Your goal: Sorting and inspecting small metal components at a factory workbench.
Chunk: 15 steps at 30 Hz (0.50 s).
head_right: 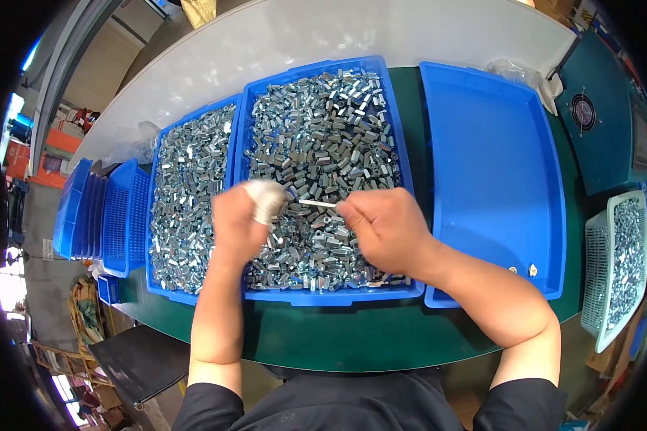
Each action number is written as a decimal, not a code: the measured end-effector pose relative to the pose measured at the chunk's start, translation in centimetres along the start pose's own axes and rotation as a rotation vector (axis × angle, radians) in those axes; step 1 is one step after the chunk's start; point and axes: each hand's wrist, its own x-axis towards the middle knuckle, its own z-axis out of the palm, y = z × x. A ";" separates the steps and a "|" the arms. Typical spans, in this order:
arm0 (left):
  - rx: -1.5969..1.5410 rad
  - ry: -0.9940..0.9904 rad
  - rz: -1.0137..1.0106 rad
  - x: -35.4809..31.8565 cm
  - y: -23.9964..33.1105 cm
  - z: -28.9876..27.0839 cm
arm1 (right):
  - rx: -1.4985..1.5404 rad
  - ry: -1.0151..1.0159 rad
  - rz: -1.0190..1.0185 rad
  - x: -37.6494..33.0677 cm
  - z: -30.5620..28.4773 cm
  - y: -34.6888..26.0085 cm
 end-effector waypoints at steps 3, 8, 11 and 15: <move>0.325 0.346 -0.385 0.5 -1.3 -1.9 | 0.048 0.067 0.030 0.4 -0.5 0.2; 0.466 0.280 -0.278 0.5 -3.0 -2.1 | 0.043 0.035 0.026 0.3 -0.5 0.4; 0.484 -0.018 -0.262 0.0 -1.9 -0.8 | 0.038 0.021 0.043 0.3 -0.4 0.8; 0.497 -0.133 -0.233 -0.4 -1.5 0.7 | 0.048 0.017 0.040 0.4 -0.4 0.5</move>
